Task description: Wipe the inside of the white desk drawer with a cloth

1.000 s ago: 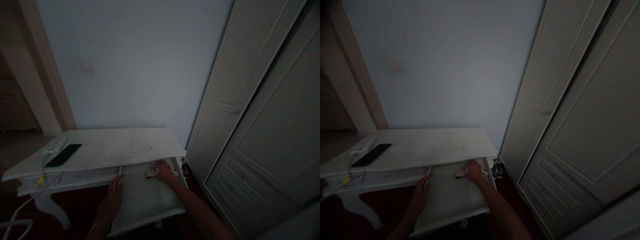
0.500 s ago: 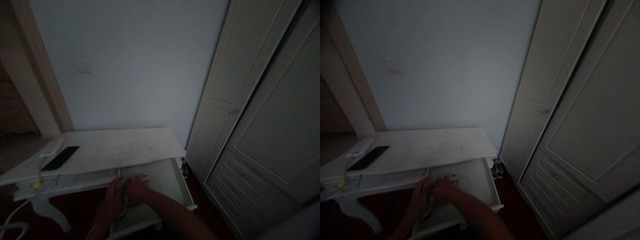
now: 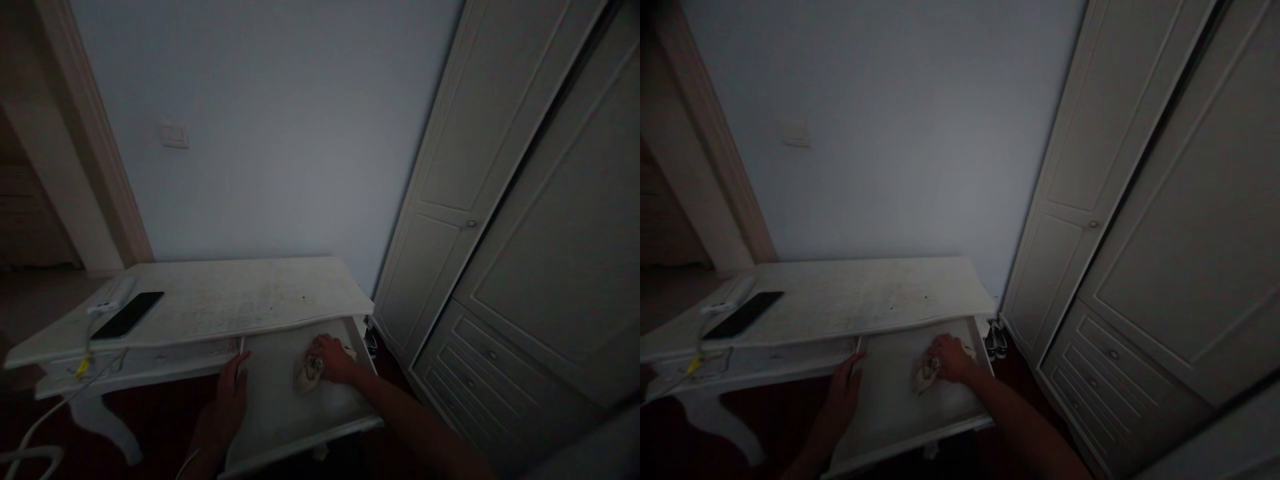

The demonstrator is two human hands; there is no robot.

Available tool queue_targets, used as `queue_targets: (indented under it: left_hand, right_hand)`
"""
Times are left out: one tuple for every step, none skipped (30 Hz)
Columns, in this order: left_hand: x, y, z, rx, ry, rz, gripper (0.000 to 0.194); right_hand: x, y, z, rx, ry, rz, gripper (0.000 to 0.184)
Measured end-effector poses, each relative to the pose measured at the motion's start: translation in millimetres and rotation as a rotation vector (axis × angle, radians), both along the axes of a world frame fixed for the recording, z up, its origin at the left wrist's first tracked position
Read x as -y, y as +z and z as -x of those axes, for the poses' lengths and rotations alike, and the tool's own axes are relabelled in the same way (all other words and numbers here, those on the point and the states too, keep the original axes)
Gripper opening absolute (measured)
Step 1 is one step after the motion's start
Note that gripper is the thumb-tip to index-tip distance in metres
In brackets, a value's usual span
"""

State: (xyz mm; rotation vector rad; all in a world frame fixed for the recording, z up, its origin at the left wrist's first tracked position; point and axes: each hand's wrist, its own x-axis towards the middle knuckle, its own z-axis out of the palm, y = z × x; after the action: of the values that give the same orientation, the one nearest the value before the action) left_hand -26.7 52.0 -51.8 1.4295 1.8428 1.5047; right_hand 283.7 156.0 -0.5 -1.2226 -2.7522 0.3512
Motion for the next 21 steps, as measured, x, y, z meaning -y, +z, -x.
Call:
queue_targets:
  left_hand:
    - [0,-0.6,1,-0.001,0.001,-0.005,0.048]
    - [0,-1.8,1,-0.007,-0.002,-0.01,0.048]
    - [0,-3.4,3,-0.018,-0.011,-0.007,0.047]
    - [0,-5.4,4,-0.031,-0.016,0.004,0.047]
    - [1,-7.5,6,-0.043,-0.022,0.02,0.046]
    - [1,-9.6,8,-0.056,-0.03,0.038,0.046]
    - [1,-11.5,9,-0.068,-0.037,0.053,0.046]
    - [1,-13.1,11,-0.078,-0.043,0.063,0.047]
    - [1,-14.3,12,-0.086,-0.049,0.066,0.047]
    - [1,-15.1,13,-0.091,-0.055,0.063,0.047]
    - [1,-15.3,13,-0.092,-0.058,0.058,0.047]
    - [0,-15.1,13,-0.086,-0.048,0.049,0.047]
    - [0,-14.6,13,-0.076,-0.039,0.041,0.047]
    - [0,-13.8,12,-0.066,-0.033,0.037,0.046]
    - [0,-12.9,11,-0.059,-0.03,0.035,0.046]
    - [0,-11.9,10,-0.055,-0.029,0.034,0.046]
    - [0,-11.1,9,-0.056,-0.03,0.033,0.045]
    - [0,-10.4,8,-0.058,-0.028,0.025,0.045]
    - [0,-10.0,7,-0.061,-0.026,0.015,0.045]
    - [-1,-9.9,7,-0.062,-0.019,0.003,0.046]
    - [-2,-10.1,7,-0.061,-0.01,-0.007,0.046]
  right_hand:
    - [-3,0.5,0,-0.017,-0.06,-0.014,0.05]
    - [-6,0.7,3,-0.028,-0.11,-0.028,0.049]
    - [-10,0.7,9,-0.033,-0.155,-0.041,0.048]
    - [-14,0.7,17,-0.037,-0.194,-0.05,0.048]
    - [-18,0.8,27,-0.042,-0.232,-0.06,0.049]
    - [-21,0.8,39,-0.05,-0.266,-0.069,0.05]
    - [-24,0.8,53,-0.057,-0.292,-0.077,0.052]
    - [-24,0.5,69,-0.066,-0.306,-0.085,0.052]
    - [-23,-0.1,85,-0.074,-0.308,-0.092,0.052]
    - [-20,-1.1,102,-0.082,-0.298,-0.097,0.051]
    - [-15,-2.8,119,-0.089,-0.275,-0.1,0.048]
    - [-9,-4.9,135,-0.095,-0.237,-0.098,0.045]
    - [-1,-7.3,149,-0.098,-0.185,-0.096,0.044]
    - [7,-9.8,160,-0.098,-0.125,-0.099,0.046]
    - [16,-12.1,167,-0.094,-0.06,-0.108,0.053]
    - [23,-13.9,170,-0.087,0.008,-0.118,0.06]
    - [30,-14.9,169,-0.079,0.077,-0.128,0.067]
    - [36,-15.2,164,-0.067,0.148,-0.133,0.069]
    - [40,-14.8,156,-0.053,0.214,-0.132,0.068]
    - [44,-14.1,146,-0.036,0.275,-0.123,0.065]
    - [47,-13.4,134,-0.018,0.325,-0.117,0.062]
